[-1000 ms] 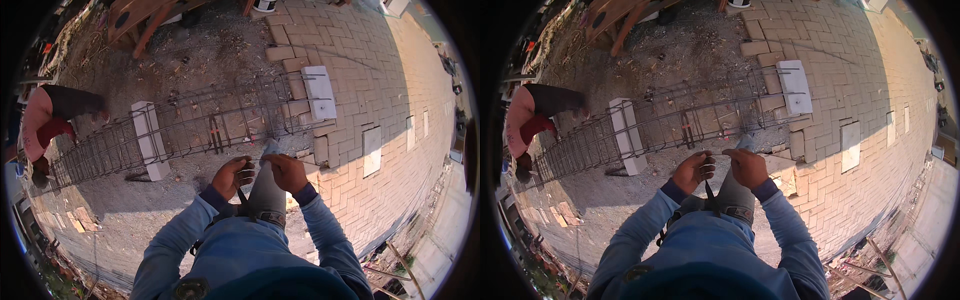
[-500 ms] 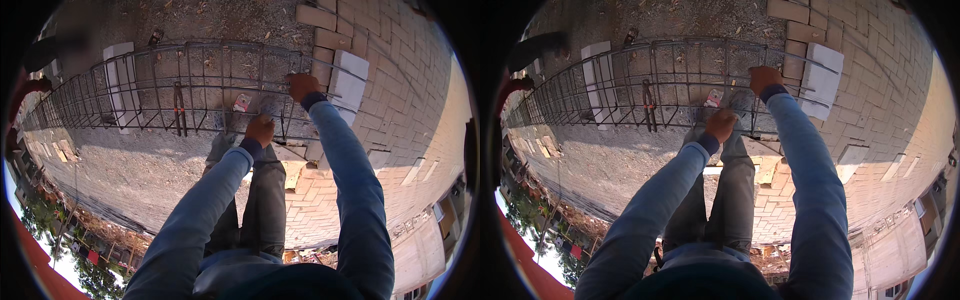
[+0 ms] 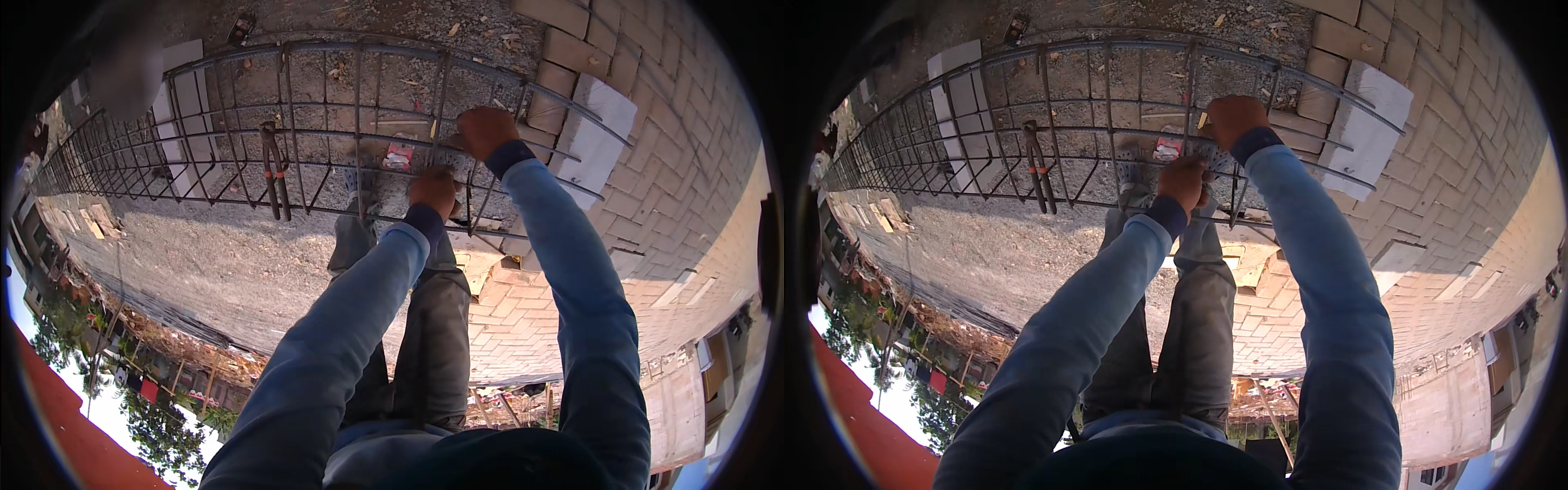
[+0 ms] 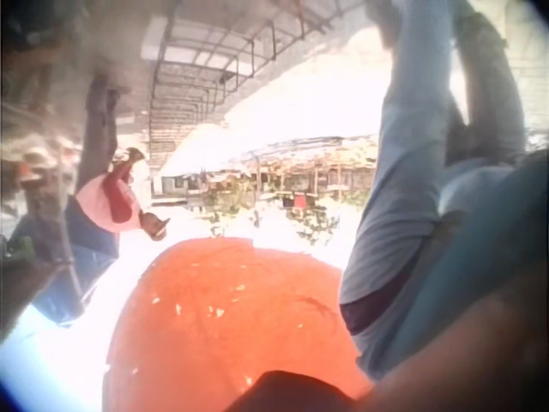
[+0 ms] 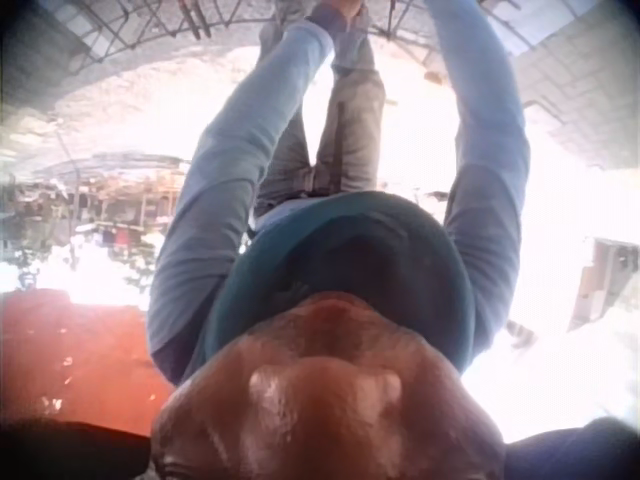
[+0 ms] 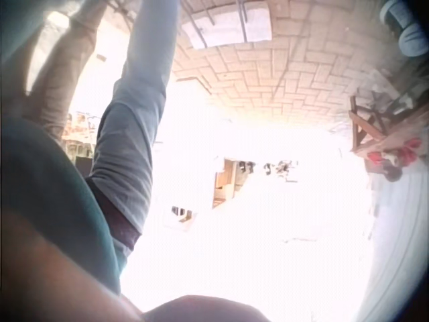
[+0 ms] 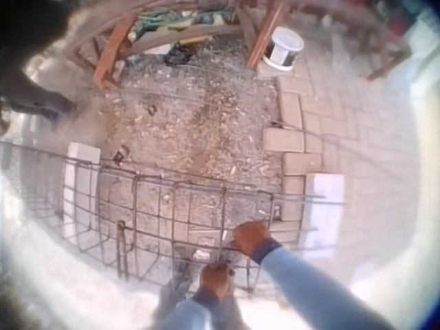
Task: The person assembles a rebar cage by hand and using pliers, securing individual steel rods with tie wire. The person bends and twists the wire around the joints of the mesh structure.
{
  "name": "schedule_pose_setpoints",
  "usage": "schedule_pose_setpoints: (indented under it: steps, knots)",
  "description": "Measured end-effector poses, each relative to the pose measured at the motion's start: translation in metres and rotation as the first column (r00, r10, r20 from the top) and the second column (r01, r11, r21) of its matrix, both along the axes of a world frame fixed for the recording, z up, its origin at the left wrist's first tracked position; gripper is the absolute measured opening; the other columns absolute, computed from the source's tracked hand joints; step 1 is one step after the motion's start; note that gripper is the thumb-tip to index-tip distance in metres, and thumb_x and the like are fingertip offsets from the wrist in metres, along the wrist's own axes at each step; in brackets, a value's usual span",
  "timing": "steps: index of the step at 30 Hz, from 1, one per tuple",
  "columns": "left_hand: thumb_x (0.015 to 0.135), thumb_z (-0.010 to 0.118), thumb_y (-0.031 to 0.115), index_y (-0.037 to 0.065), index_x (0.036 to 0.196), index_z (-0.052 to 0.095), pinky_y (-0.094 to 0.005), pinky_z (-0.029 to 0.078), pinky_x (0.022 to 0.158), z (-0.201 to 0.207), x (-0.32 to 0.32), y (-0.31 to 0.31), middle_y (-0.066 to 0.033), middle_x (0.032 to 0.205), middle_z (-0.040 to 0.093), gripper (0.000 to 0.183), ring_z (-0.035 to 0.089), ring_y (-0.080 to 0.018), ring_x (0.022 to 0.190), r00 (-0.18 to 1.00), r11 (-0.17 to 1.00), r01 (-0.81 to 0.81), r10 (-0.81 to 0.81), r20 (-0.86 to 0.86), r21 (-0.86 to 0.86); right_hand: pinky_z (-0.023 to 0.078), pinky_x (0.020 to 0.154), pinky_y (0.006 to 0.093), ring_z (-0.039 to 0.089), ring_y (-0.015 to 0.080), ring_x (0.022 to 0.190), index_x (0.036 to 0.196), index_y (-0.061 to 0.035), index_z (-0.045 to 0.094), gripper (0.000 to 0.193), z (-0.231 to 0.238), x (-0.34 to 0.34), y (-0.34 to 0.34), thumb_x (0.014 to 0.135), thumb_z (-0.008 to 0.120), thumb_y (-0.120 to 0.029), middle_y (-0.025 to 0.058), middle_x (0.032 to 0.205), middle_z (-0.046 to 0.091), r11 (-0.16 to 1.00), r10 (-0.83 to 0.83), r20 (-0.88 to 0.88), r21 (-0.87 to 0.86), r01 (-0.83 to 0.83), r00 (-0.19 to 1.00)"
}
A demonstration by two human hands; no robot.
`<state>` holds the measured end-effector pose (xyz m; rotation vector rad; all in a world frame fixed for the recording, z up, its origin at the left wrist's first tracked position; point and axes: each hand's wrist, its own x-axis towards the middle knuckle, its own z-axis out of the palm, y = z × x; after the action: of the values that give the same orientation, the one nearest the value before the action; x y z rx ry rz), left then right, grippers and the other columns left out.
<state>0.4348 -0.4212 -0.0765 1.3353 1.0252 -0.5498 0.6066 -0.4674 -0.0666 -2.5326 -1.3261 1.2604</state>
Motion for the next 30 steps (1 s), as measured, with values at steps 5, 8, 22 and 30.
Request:
schedule_pose_setpoints:
  steps: [5, 8, 22, 30]
  knots:
    - [0.088, 0.050, 0.021, 0.007, 0.093, 0.065, -0.0314, 0.041, 0.041, 0.019, -0.006, 0.052, -0.0090, 0.067, 0.057, 0.021, 0.051, -0.0154, 0.044, 0.925, 0.925, 0.375, -0.378, 0.042, 0.070, 0.050, 0.072, 0.0454, 0.063, 0.0353, 0.078, 0.076, -0.0058, 0.067, 0.022, -0.007, 0.001, 0.024, 0.076, 0.059, -0.026, 0.0184, 0.078, 0.064, 0.985, -0.171, -0.221, -0.054, 0.163, 0.960]
    - [0.084, 0.050, 0.016, 0.009, 0.089, 0.068, -0.0384, 0.051, 0.060, 0.038, 0.007, 0.065, -0.0134, 0.069, 0.061, 0.019, 0.061, -0.0232, 0.062, 0.831, 0.739, 0.497, -0.556, -0.004, 0.455, 0.049, 0.073, 0.0462, 0.062, 0.0372, 0.078, 0.079, -0.0025, 0.065, 0.026, -0.003, 0.000, 0.030, 0.076, 0.058, -0.027, 0.0201, 0.078, 0.064, 0.982, -0.181, -0.256, -0.097, 0.161, 0.950]
    - [0.078, 0.062, 0.020, 0.011, 0.090, 0.069, -0.0412, 0.048, 0.082, 0.017, 0.076, 0.116, -0.0098, 0.096, 0.062, 0.017, 0.058, -0.0304, 0.092, 0.700, 0.571, 0.663, -0.702, -0.131, 0.483, 0.050, 0.061, 0.0428, 0.063, 0.0340, 0.066, 0.081, -0.0098, 0.068, 0.018, 0.020, -0.063, 0.002, 0.078, 0.063, -0.027, 0.0153, 0.071, 0.064, 0.755, -0.602, -0.185, 0.186, 0.629, 0.777]
    - [0.076, 0.064, 0.015, 0.007, 0.084, 0.067, -0.0403, 0.047, 0.080, -0.008, 0.055, 0.117, -0.0135, 0.095, 0.059, 0.012, 0.058, -0.0311, 0.090, 0.753, 0.741, 0.413, -0.605, 0.259, 0.530, 0.049, 0.059, 0.0431, 0.063, 0.0334, 0.066, 0.076, -0.0116, 0.066, 0.017, 0.026, -0.075, 0.007, 0.077, 0.064, -0.028, 0.0126, 0.071, 0.064, 0.680, -0.688, -0.148, 0.211, 0.702, 0.710]
